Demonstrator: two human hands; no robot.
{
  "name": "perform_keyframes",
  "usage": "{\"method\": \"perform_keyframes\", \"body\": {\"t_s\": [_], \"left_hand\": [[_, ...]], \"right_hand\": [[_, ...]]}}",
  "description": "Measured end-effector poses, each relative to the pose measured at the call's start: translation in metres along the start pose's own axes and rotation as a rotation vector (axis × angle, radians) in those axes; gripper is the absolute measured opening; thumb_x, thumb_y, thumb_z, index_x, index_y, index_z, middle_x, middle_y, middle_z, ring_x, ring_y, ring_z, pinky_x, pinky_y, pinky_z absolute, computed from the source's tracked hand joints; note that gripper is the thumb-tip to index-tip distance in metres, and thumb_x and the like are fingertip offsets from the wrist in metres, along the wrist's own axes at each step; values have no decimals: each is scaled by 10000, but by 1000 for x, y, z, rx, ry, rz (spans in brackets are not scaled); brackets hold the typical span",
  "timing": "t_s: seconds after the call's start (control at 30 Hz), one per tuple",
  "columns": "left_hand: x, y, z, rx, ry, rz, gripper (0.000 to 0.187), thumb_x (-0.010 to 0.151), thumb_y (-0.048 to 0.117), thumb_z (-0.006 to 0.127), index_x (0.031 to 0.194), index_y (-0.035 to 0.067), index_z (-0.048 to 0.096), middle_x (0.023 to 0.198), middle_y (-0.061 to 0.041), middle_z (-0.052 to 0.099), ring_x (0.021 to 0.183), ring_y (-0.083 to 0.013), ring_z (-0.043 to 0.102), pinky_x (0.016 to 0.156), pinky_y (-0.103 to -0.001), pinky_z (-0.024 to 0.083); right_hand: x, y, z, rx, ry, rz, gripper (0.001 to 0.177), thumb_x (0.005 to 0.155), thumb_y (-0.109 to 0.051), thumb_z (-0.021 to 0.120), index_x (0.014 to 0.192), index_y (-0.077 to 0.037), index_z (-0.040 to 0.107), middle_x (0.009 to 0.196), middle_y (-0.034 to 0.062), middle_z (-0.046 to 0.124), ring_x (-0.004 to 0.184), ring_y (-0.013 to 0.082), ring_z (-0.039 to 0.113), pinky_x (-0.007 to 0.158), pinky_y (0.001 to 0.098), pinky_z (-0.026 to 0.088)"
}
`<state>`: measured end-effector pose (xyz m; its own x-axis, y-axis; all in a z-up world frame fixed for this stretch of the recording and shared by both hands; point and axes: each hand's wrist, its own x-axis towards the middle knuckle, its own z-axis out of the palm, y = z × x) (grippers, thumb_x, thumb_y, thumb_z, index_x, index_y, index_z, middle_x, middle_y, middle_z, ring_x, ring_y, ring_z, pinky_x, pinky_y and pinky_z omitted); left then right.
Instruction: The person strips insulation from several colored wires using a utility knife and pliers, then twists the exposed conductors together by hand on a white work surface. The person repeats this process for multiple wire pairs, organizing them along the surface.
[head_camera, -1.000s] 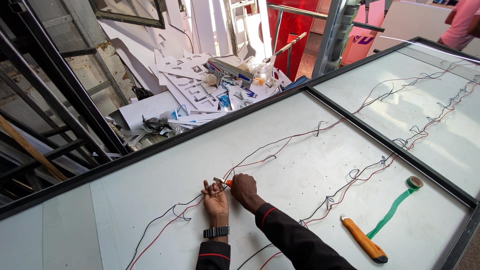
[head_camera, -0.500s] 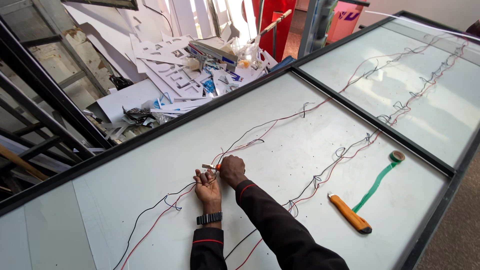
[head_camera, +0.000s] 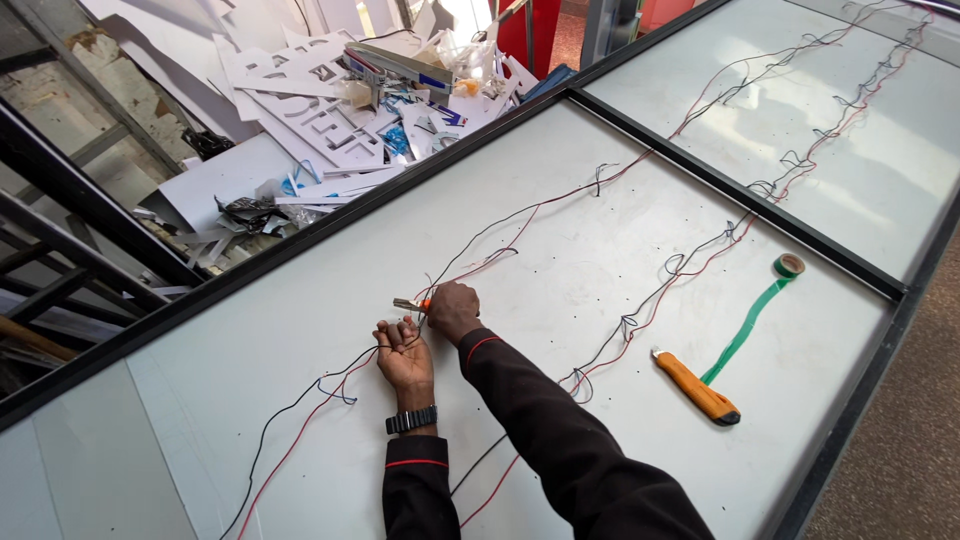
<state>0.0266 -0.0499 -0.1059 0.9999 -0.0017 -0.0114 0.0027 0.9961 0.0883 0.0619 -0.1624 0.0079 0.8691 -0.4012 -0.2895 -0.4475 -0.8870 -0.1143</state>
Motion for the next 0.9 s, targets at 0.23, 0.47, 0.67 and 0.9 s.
{"method": "perform_keyframes", "body": {"t_s": [0.23, 0.47, 0.67, 0.9], "left_hand": [[5, 29, 24, 95, 170, -66, 413, 1223, 417, 546, 1346, 81, 753, 1104, -104, 799, 1275, -298, 745, 1242, -437, 573], [-17, 39, 76, 856, 177, -157, 595, 1235, 550, 450, 1412, 19, 651, 1404, -206, 773, 1380, -346, 723, 1249, -484, 517], [-20, 45, 66, 1052, 87, -145, 367, 1088, 139, 747, 1407, -7, 640, 1236, -164, 815, 1150, -251, 804, 1029, -322, 614], [-26, 56, 93, 1059, 94, -274, 481, 936, 0, 835, 1392, -23, 686, 1325, -206, 795, 1237, -292, 781, 1127, -353, 618]], "right_hand": [[-34, 32, -87, 31, -365, -302, 524, 839, -441, 930, 1129, -8, 868, 1100, 230, 860, 1081, 427, 843, 881, 577, 677], [-80, 118, -145, 486, -591, -226, 291, 944, -283, 728, 1006, -10, 808, 842, 134, 868, 612, 170, 638, 624, 291, 525], [-59, 192, -62, 539, -101, 27, 503, 950, -495, 806, 1241, -86, 819, 1053, 178, 750, 1005, 315, 698, 879, 452, 575], [-89, 76, -43, 1232, 6, -151, 278, 918, -385, 923, 1012, -131, 858, 734, 46, 768, 617, 123, 665, 589, 263, 572]]}}
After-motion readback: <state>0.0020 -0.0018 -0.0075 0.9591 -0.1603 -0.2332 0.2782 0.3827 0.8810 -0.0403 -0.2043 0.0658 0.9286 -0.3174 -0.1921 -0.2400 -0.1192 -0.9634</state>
